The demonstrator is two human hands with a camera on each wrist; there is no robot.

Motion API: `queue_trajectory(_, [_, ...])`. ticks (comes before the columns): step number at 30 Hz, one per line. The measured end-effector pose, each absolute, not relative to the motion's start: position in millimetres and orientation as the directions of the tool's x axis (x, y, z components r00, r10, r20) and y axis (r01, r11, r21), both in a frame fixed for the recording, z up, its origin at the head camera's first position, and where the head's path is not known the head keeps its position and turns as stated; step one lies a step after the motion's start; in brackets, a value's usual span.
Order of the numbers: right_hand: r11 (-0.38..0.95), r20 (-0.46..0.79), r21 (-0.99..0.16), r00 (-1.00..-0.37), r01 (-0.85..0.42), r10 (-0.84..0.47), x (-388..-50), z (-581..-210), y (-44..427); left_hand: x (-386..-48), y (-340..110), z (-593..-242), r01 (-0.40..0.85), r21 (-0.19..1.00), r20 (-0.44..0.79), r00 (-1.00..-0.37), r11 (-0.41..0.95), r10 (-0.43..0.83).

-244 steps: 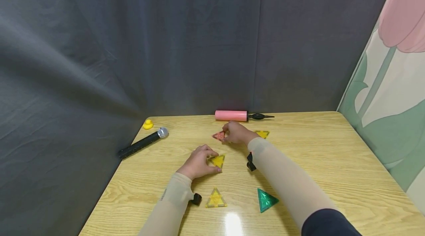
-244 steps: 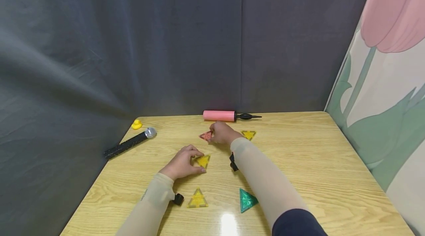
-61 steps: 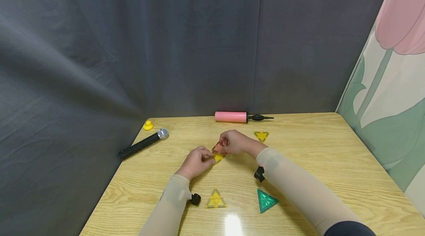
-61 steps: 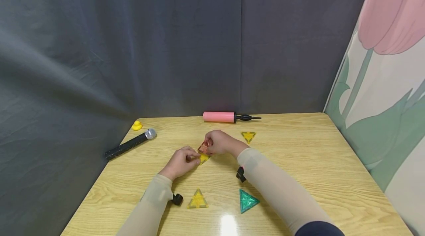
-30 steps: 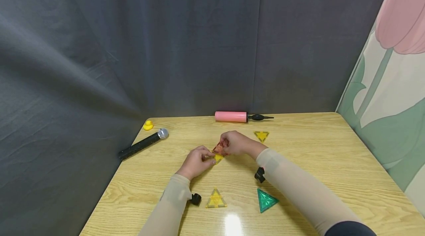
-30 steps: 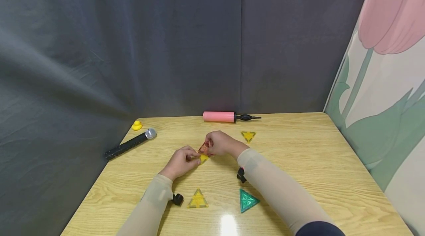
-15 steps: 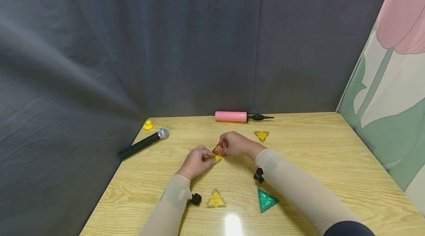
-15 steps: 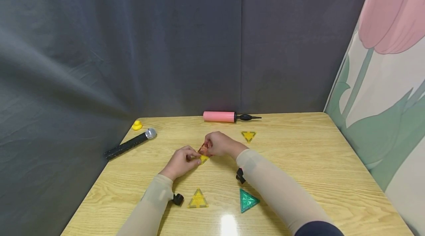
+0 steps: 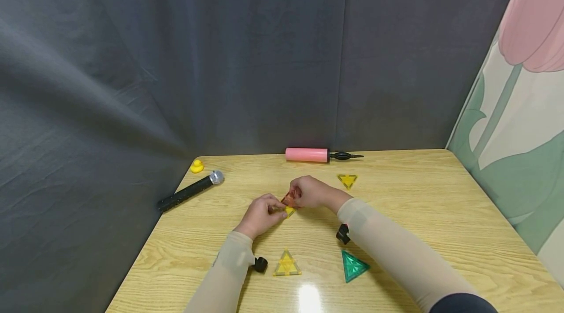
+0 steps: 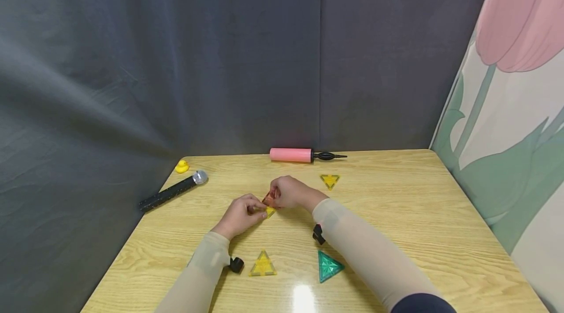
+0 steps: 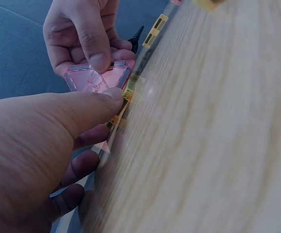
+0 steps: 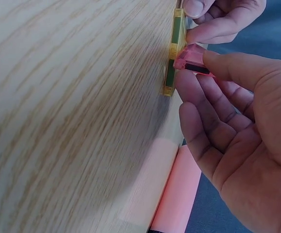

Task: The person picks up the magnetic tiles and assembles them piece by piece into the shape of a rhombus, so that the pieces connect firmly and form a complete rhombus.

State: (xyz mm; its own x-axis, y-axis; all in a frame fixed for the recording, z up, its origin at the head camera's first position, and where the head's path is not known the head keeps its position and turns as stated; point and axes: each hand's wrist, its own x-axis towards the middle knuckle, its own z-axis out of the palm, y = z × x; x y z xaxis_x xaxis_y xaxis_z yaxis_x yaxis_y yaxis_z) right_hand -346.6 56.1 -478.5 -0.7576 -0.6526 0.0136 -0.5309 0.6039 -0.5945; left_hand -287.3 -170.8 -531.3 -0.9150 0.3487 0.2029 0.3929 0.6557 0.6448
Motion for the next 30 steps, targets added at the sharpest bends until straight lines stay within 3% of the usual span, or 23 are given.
queue_trajectory(9, [0.617,-0.027,-0.557,-0.731,-0.555,-0.682,-348.4,-481.4,56.2,-288.5,-170.8,-531.8,0.394,0.643,0.205,-0.915,0.657,0.348])
queue_trajectory(30, [0.651,-0.012,-0.550,-0.774,-0.523,-0.633,-346.4,-484.0,52.9,-288.4,-170.3,-532.4,0.402,0.630,0.216,-0.912,0.664,0.347])
